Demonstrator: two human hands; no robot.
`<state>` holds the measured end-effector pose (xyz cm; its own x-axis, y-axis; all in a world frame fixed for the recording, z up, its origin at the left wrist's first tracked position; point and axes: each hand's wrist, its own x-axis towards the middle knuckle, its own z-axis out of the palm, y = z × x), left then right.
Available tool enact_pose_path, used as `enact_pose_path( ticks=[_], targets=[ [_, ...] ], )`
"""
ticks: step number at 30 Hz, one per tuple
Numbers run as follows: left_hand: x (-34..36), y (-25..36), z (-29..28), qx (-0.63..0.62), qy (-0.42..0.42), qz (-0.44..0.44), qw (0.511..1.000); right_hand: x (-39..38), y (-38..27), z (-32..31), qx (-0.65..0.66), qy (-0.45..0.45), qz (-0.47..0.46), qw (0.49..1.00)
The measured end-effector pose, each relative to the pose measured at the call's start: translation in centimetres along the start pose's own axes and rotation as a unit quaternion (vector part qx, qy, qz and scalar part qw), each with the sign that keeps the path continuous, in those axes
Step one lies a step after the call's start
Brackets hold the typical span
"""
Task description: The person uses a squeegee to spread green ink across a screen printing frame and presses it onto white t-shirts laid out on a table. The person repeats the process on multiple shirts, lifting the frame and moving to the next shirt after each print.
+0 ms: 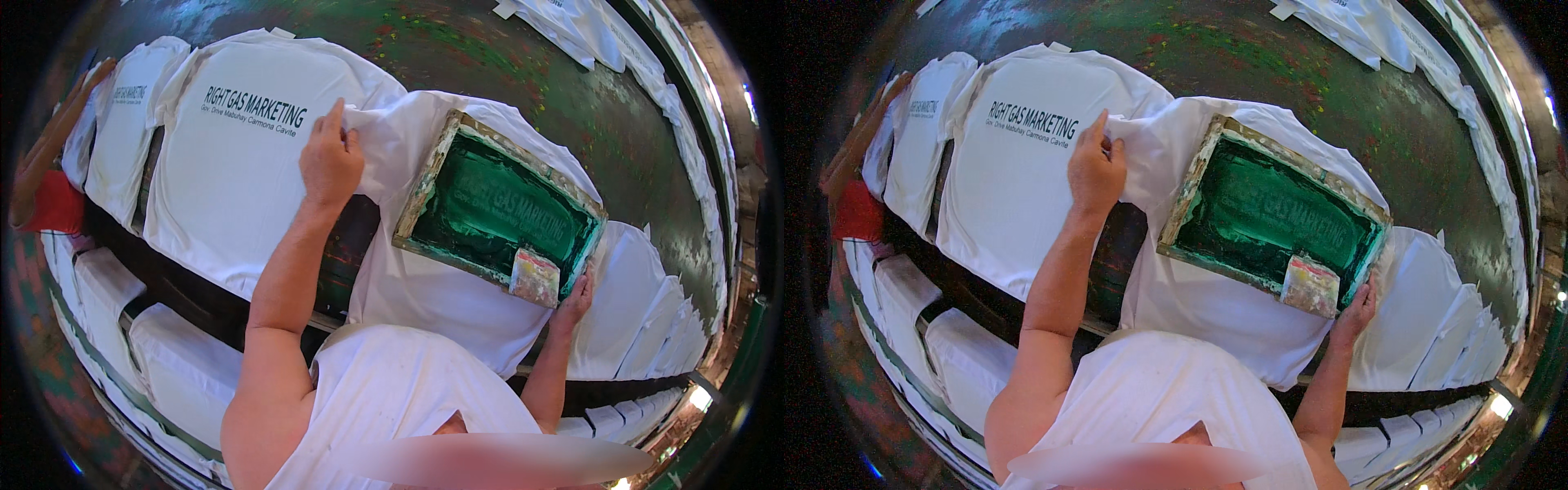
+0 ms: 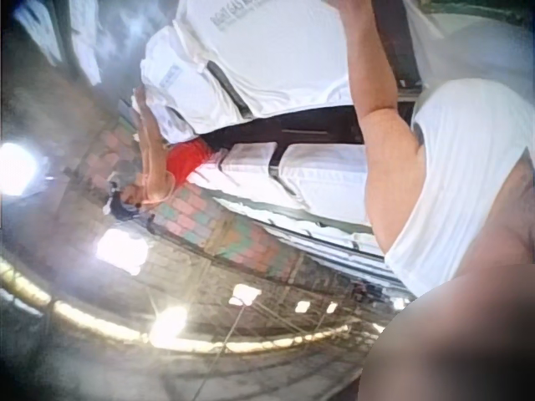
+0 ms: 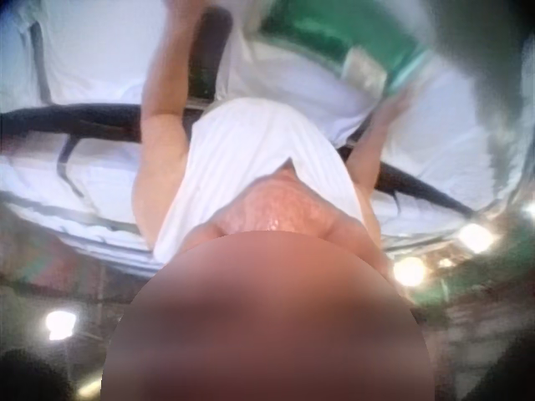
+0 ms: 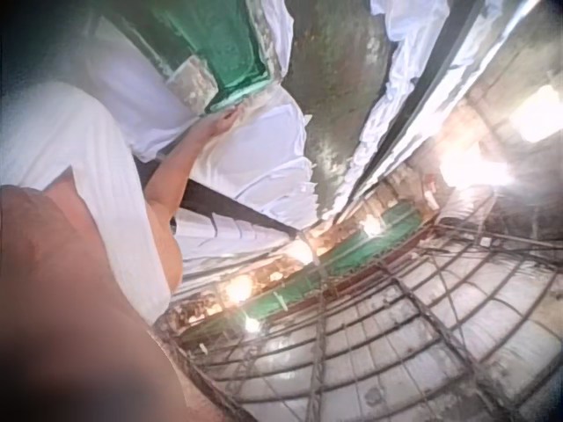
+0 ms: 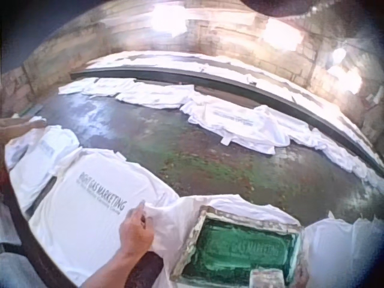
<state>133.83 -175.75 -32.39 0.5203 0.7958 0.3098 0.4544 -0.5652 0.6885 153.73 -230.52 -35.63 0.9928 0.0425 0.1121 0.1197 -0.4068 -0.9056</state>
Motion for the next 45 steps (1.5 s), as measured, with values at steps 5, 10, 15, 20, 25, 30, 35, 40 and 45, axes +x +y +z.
enact_pose_path(
  ticks=[5,10,15,20,25,30,35,40,45],
  targets=[
    [-0.1,-1.4,-1.8,0.054,-0.015,-0.040,0.998,0.3,0.8,-0.2,0.022,-0.015,-0.007,1.000],
    [-1.4,-0.3,-1.4,0.038,0.143,0.187,0.971,0.6,1.5,-0.6,0.037,-0.009,-0.001,0.999],
    [-6.9,3.3,0.5,-0.278,-0.064,0.048,0.957,0.4,0.7,-0.2,-0.036,-0.008,-0.005,0.999],
    [-8.8,4.9,3.2,-0.340,-0.145,-0.016,0.929,0.0,-1.1,0.4,-0.035,-0.007,-0.027,0.999],
    [-8.6,4.2,4.1,-0.323,-0.165,-0.027,0.932,-0.2,-2.3,1.0,-0.017,-0.001,-0.010,1.000],
    [-8.5,3.9,4.8,-0.313,-0.148,-0.064,0.936,-0.5,-2.6,1.3,0.026,0.027,-0.013,0.999],
    [-8.3,3.6,4.8,-0.344,-0.151,-0.068,0.924,-0.4,-2.3,1.4,0.010,0.033,-0.014,0.999],
    [-8.4,3.7,4.7,-0.372,-0.165,-0.085,0.910,-0.4,-1.5,1.7,0.051,0.034,-0.007,0.998],
    [-8.3,3.8,4.9,-0.381,-0.160,-0.080,0.907,-0.3,-1.2,2.1,0.119,0.026,-0.016,0.992]
  ],
)
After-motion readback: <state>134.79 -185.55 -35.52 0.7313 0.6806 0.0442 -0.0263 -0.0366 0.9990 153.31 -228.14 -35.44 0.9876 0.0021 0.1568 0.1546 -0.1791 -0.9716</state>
